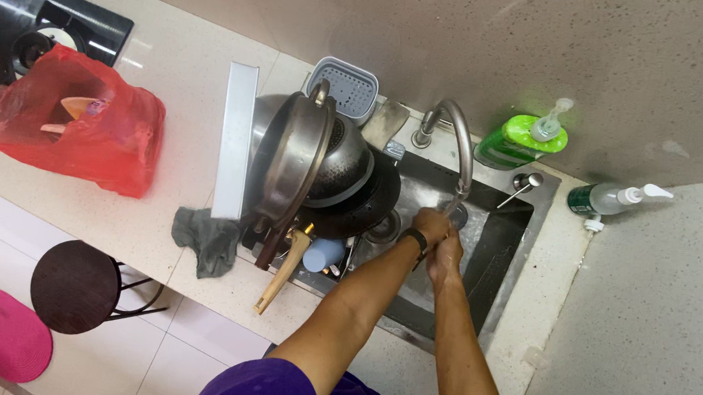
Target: The person washes various kitchen items including a fork and small containers in a sink using a sponge and soap, then scrubs the sink basin.
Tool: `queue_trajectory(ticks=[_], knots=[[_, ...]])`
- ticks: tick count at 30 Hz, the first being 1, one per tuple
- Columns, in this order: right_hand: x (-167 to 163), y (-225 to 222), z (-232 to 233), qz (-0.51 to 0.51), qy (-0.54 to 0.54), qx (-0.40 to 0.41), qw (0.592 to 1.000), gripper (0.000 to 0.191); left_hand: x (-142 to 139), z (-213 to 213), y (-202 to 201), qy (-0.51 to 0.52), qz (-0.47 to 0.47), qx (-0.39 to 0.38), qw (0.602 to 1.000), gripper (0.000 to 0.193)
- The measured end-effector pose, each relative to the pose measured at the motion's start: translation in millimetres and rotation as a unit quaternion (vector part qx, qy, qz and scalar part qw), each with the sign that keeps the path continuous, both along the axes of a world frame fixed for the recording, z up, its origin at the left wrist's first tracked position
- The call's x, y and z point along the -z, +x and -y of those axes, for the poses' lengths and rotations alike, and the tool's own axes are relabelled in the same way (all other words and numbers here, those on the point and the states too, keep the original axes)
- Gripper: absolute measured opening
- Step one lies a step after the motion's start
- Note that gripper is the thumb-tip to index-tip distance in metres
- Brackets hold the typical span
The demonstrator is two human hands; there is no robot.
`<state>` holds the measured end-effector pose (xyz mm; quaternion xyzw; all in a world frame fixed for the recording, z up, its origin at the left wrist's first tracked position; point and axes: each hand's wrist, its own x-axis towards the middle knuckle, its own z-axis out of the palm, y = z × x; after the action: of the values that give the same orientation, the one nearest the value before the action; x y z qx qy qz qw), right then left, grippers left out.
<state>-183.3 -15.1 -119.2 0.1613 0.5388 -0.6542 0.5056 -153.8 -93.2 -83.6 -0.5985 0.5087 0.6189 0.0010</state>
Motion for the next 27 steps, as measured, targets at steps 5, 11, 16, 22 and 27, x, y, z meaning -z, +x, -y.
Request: queue_trajectory(ticks=[5,11,16,22,27], knots=[[-18,-11,18,0.089,0.028,0.021,0.995,0.055,4,10,1,-0.155,-0.011,0.147,0.977,0.043],[-12,-55,30,0.11,-0.061,-0.058,0.99,0.039,5,-6,-6,-0.153,-0.115,0.025,0.981,0.044],[-14,-46,14,0.041,-0.035,-0.015,0.998,0.03,17,27,-33,-0.181,0.047,0.058,0.981,0.041],[-44,-21,-22,-0.037,0.078,0.057,0.995,0.037,29,58,-59,-0.069,0.079,-0.049,0.993,0.044],[-67,-14,-29,-0.09,0.129,0.054,0.986,0.057,27,45,-74,-0.028,-0.012,-0.021,0.999,0.047]])
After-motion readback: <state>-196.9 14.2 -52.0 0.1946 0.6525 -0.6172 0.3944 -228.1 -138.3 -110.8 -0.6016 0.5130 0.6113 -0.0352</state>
